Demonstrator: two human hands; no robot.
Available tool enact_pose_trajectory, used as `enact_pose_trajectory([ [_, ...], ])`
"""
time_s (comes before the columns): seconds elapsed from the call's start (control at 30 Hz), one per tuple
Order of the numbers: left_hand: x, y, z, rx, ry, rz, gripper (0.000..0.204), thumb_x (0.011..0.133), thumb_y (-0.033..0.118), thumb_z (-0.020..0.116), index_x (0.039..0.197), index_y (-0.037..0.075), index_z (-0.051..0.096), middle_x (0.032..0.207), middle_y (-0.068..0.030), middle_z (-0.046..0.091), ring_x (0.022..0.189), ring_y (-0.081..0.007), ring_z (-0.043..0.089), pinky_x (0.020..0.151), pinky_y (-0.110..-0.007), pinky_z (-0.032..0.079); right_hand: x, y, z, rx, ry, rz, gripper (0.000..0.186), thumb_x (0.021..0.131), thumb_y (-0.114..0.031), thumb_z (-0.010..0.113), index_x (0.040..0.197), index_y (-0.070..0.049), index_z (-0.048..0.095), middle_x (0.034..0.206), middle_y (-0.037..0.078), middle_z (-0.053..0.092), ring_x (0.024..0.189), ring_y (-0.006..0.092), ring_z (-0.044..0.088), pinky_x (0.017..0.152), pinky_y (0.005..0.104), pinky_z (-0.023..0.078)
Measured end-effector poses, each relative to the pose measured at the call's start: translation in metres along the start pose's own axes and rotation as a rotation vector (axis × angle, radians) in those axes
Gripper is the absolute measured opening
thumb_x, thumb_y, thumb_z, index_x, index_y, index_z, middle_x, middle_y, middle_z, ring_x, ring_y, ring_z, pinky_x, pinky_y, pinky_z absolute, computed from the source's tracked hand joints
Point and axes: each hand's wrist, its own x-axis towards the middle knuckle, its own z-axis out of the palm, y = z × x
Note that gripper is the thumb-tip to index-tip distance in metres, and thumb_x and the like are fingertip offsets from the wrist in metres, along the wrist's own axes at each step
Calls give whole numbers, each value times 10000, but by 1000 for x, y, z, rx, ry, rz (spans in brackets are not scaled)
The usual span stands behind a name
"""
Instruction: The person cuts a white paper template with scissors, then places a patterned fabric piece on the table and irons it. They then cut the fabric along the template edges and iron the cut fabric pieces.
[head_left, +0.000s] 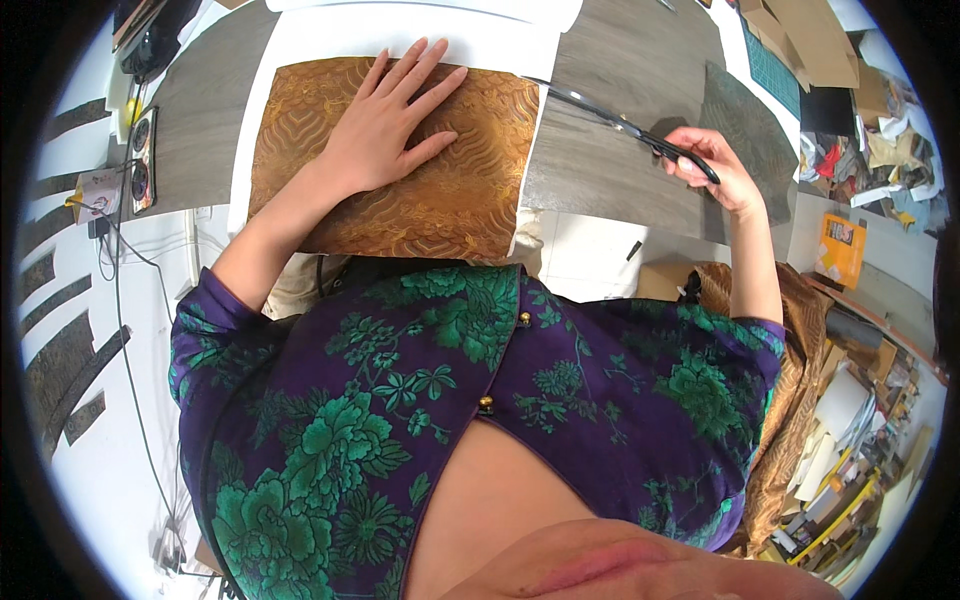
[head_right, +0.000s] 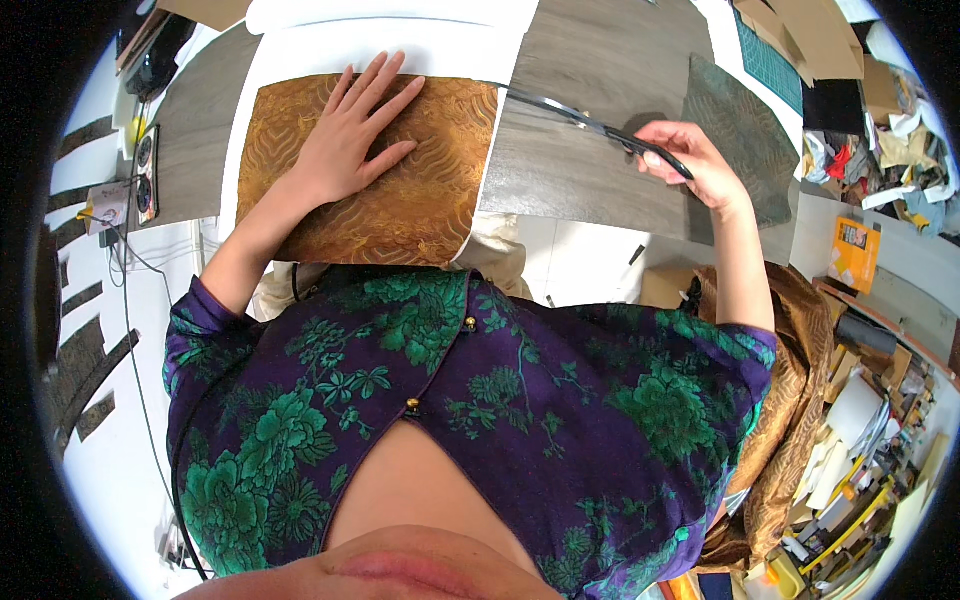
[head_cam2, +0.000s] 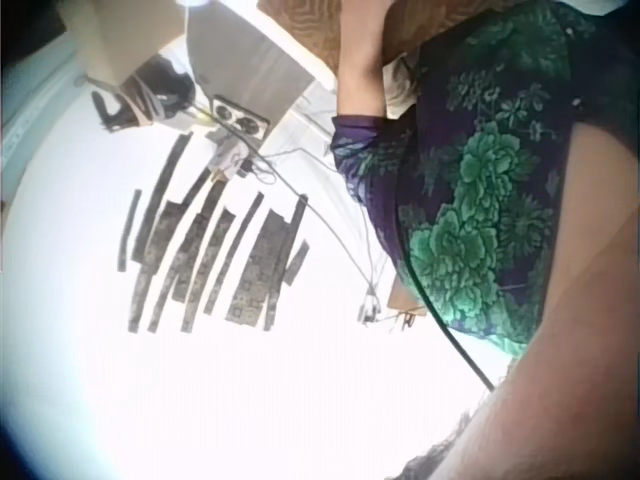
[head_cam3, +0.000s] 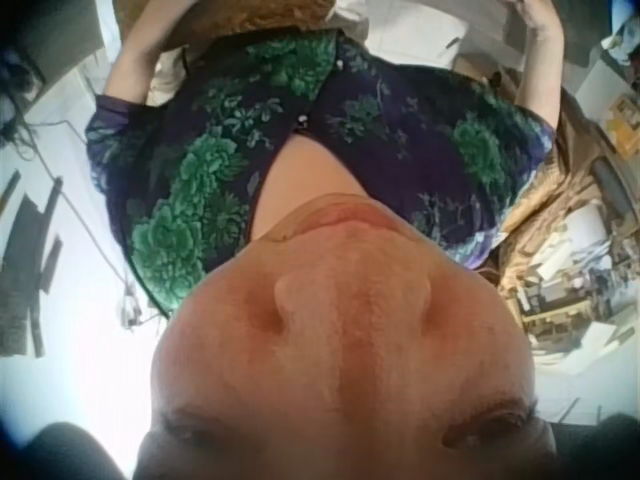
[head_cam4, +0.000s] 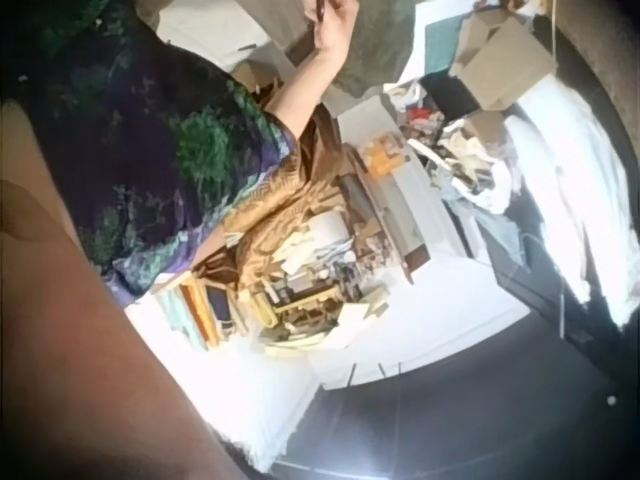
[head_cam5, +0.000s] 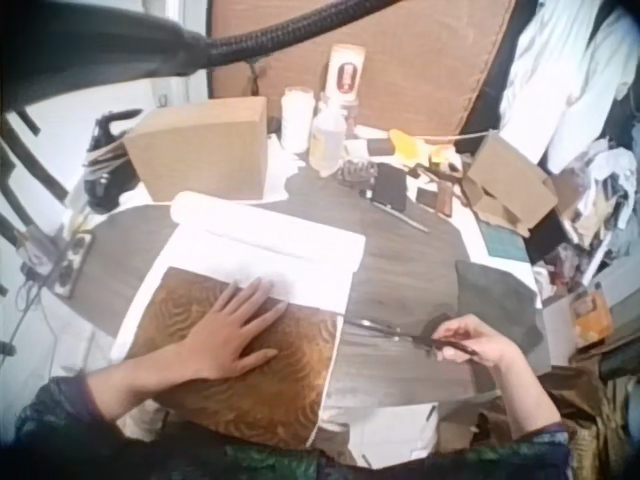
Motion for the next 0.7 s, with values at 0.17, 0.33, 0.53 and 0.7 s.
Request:
enact_pose_trajectory([
  [0.17,-3,5,-3,-33,-47,57,657,1011,408,585,1602,206,379,1699,-94,247,1583,-316,170,1279,-558,105,19,-3,-3,-22,-54,-11,344,912,-232,789,1144,3,693,843,-6,690,599,-16,457,482,151,285],
  [0.33,-6,13,-8,-43,-99,98,635,1009,403,587,1595,255,394,1692,-55,276,1581,-302,180,1285,-555,100,21,-5,-4,4,-73,-3,351,913,-216,788,1153,17,683,843,2,690,595,-14,454,480,154,274],
  [0.53,-5,11,-6,-36,-121,125,635,1007,414,581,1595,263,394,1688,-46,289,1579,-305,188,1289,-554,104,22,-8,-2,3,-44,13,328,917,-184,780,1165,8,684,847,-1,691,591,-24,457,476,147,276],
  [0.7,-4,11,-7,-47,-116,125,632,1003,406,586,1590,260,404,1686,-46,295,1576,-309,196,1288,-556,107,24,-7,-6,-35,-43,-1,327,914,-175,778,1171,4,684,847,-4,695,593,-28,473,474,145,283],
])
